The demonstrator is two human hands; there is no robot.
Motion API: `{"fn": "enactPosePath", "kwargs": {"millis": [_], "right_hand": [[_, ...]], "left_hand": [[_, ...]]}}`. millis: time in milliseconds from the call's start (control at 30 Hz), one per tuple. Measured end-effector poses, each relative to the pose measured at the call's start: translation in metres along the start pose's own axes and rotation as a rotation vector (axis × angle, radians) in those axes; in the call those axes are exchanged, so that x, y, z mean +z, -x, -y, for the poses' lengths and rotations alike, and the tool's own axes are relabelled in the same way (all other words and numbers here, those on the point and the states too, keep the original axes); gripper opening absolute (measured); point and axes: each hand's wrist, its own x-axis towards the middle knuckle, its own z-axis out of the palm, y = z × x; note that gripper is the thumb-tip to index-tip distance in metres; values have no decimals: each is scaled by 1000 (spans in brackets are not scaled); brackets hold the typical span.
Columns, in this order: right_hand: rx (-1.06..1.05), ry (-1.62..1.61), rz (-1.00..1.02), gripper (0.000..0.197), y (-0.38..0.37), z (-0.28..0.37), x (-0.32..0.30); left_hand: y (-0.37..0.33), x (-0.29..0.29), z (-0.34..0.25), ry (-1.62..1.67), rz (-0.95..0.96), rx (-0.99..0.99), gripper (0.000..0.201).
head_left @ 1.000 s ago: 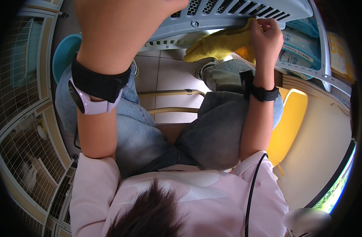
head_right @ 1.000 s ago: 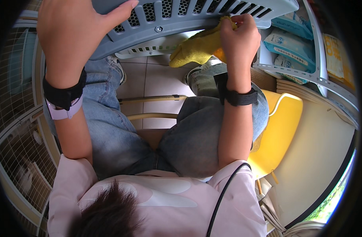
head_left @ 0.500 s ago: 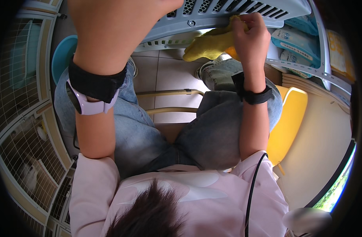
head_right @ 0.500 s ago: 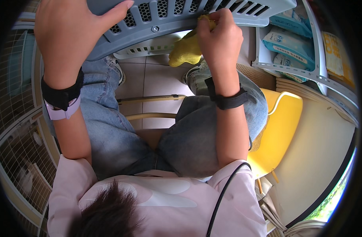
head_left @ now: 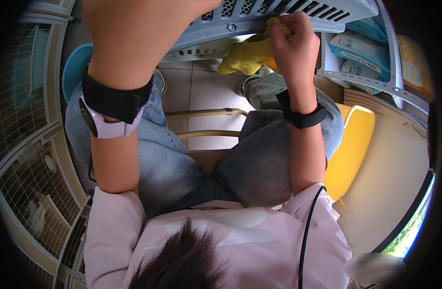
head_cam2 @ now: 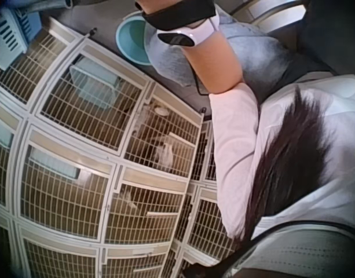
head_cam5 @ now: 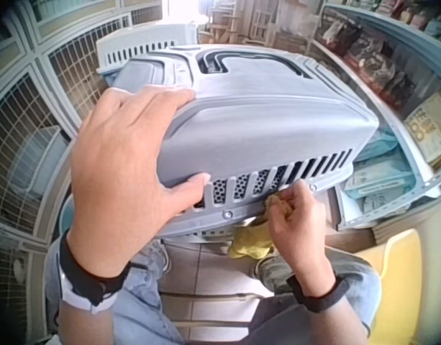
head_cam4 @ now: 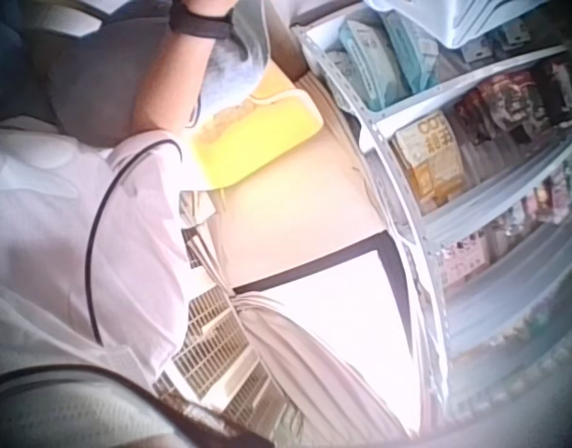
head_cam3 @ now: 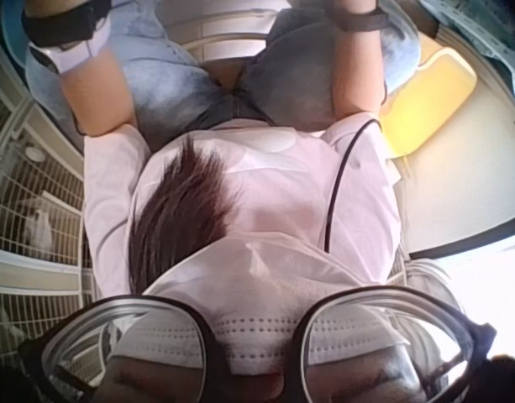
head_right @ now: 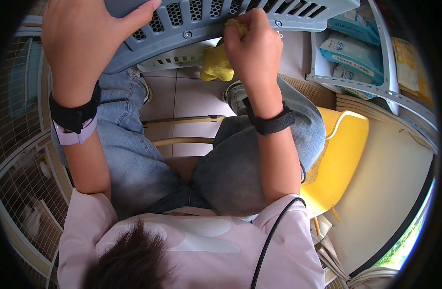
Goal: The recorder is cleaning the exterior and interior vents of a grey plastic pet carrier using a yellow cloth.
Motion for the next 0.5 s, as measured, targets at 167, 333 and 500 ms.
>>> {"fn": "enactPosePath", "kwargs": {"millis": [167,333,500], "right_hand": [[-11,-36,7,16,1,1,2],[-4,1,50,15,4,6,1],[-17,-28,41,16,4,9,3]], "left_hand": [[0,2,1,12,-3,14,53],[1,1,1,-4,-6,9,54],[-1,-1,0,2,-12,11,53]]}}
